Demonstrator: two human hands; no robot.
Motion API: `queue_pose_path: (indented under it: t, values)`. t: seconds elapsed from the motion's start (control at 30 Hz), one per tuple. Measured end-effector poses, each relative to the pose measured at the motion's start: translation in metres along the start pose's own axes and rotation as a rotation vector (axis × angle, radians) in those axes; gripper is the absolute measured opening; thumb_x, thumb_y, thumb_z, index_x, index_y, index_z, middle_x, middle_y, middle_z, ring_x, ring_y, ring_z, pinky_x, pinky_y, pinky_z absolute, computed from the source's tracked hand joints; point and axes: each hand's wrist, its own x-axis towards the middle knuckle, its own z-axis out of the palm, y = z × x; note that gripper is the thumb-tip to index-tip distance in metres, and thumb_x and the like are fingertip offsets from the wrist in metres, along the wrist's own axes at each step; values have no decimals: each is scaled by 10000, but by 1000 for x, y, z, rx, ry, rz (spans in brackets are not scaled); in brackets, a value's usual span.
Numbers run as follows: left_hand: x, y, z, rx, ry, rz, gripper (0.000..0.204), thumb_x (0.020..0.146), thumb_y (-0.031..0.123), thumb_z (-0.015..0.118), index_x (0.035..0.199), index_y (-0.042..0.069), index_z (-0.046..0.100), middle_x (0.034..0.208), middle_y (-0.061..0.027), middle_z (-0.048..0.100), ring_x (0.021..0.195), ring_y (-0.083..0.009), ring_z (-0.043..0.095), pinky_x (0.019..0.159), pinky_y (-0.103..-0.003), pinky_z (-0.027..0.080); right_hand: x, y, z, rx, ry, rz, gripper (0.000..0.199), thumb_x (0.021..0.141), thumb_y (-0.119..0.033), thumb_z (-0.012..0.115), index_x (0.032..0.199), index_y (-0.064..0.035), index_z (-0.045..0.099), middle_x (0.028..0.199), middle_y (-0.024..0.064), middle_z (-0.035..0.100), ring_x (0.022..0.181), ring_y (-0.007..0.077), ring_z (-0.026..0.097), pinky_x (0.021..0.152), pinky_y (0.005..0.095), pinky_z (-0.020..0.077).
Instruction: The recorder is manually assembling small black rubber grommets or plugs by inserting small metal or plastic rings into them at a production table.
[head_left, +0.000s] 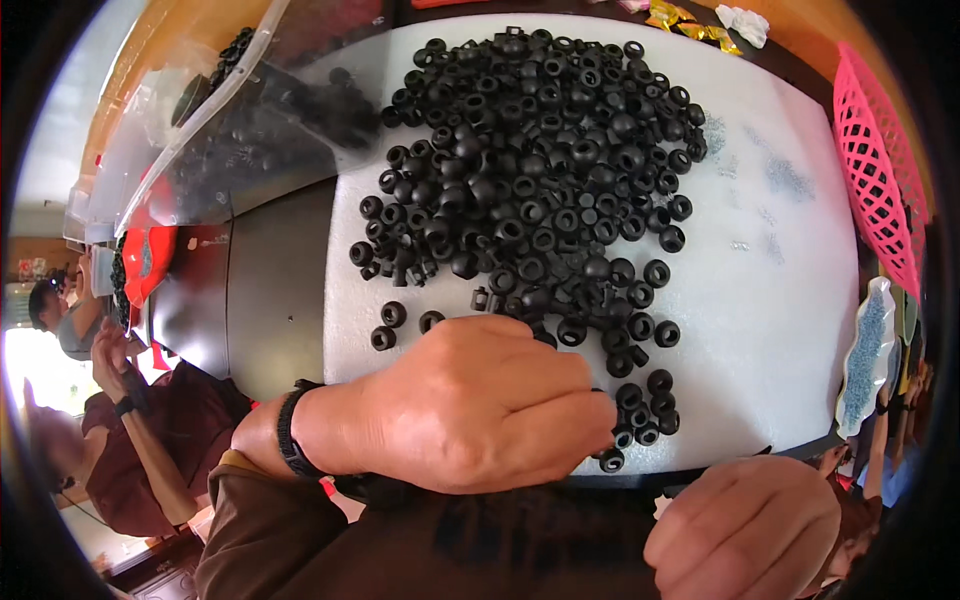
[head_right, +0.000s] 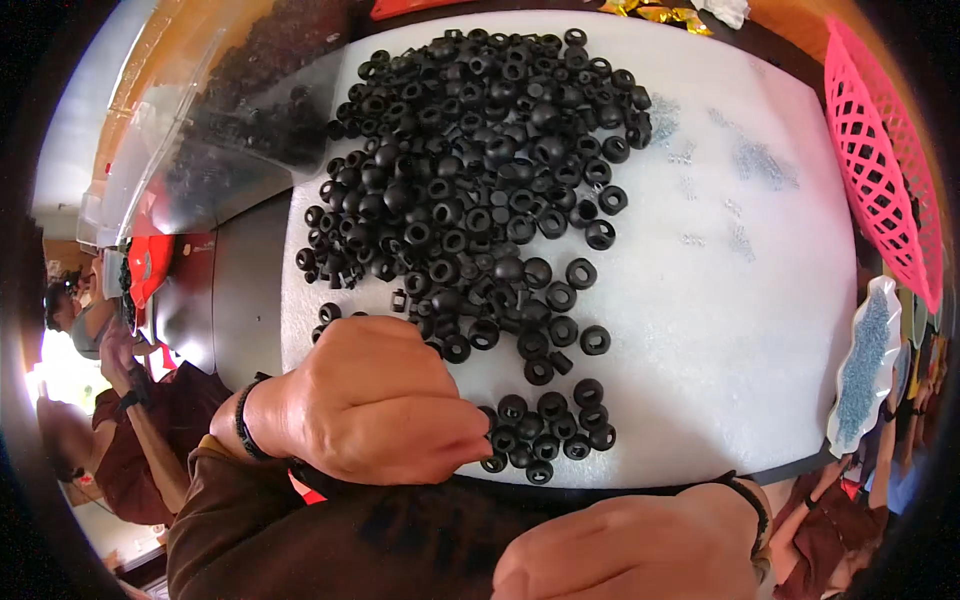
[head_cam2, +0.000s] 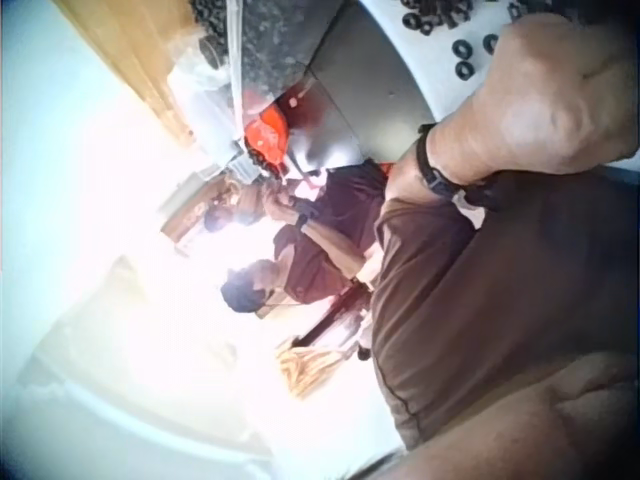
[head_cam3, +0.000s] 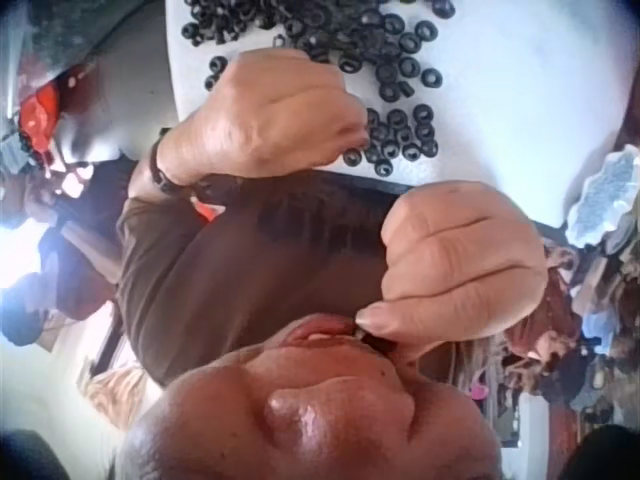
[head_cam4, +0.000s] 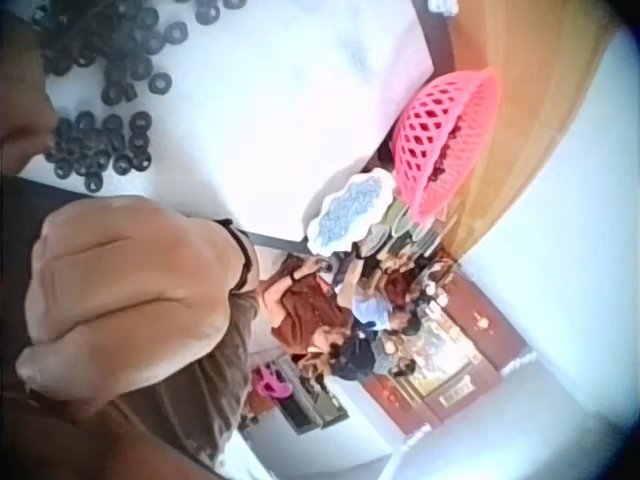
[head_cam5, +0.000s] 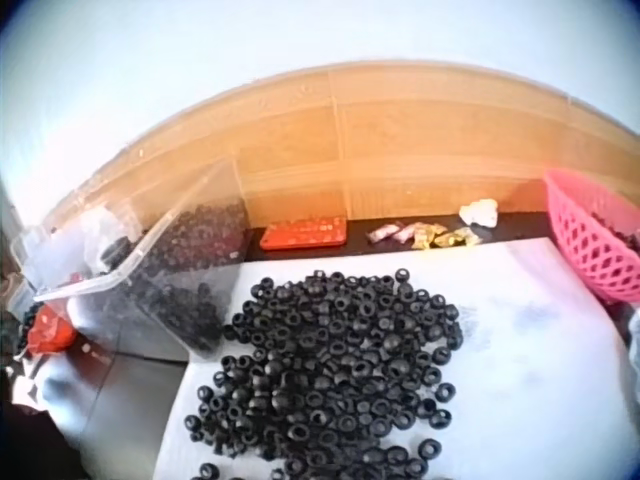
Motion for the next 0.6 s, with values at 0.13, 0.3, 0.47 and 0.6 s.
queue_pose_path:
  t: [0.13, 0.3, 0.47, 0.6]
  values:
    - [4, 6, -4, -4, -4, 5, 229, 670, 85, 771, 835, 37, 618, 631, -27, 558, 468, -178, 522, 400, -281, 354, 6, -40, -29, 93, -236, 301, 185, 767, -122, 724, 800, 49, 663, 685, 97, 608, 540, 171, 534, 452, 268, 417]
    - [9, 7, -1, -13, -3, 35, 236, 669, 88, 772, 837, 37, 614, 639, -28, 560, 464, -177, 518, 394, -281, 354, 14, -47, -32, 165, -312, 540, 191, 789, -117, 703, 858, 53, 649, 809, 155, 628, 603, 201, 560, 500, 282, 437]
    - [0, 3, -1, 13, 18, 13, 224, 674, 87, 767, 829, 38, 613, 636, -28, 557, 463, -176, 519, 394, -281, 361, 8, -38, -30, 314, -171, 387, 172, 797, -106, 695, 856, 45, 638, 879, 213, 626, 637, 236, 566, 527, 299, 455]
    - [1, 2, -2, 0, 15, -2, 203, 684, 76, 756, 819, 36, 610, 631, -29, 551, 462, -176, 517, 396, -279, 367, 27, -32, -46, 255, -399, 354, 137, 793, -83, 691, 846, 30, 632, 887, 213, 631, 691, 243, 586, 575, 311, 492]
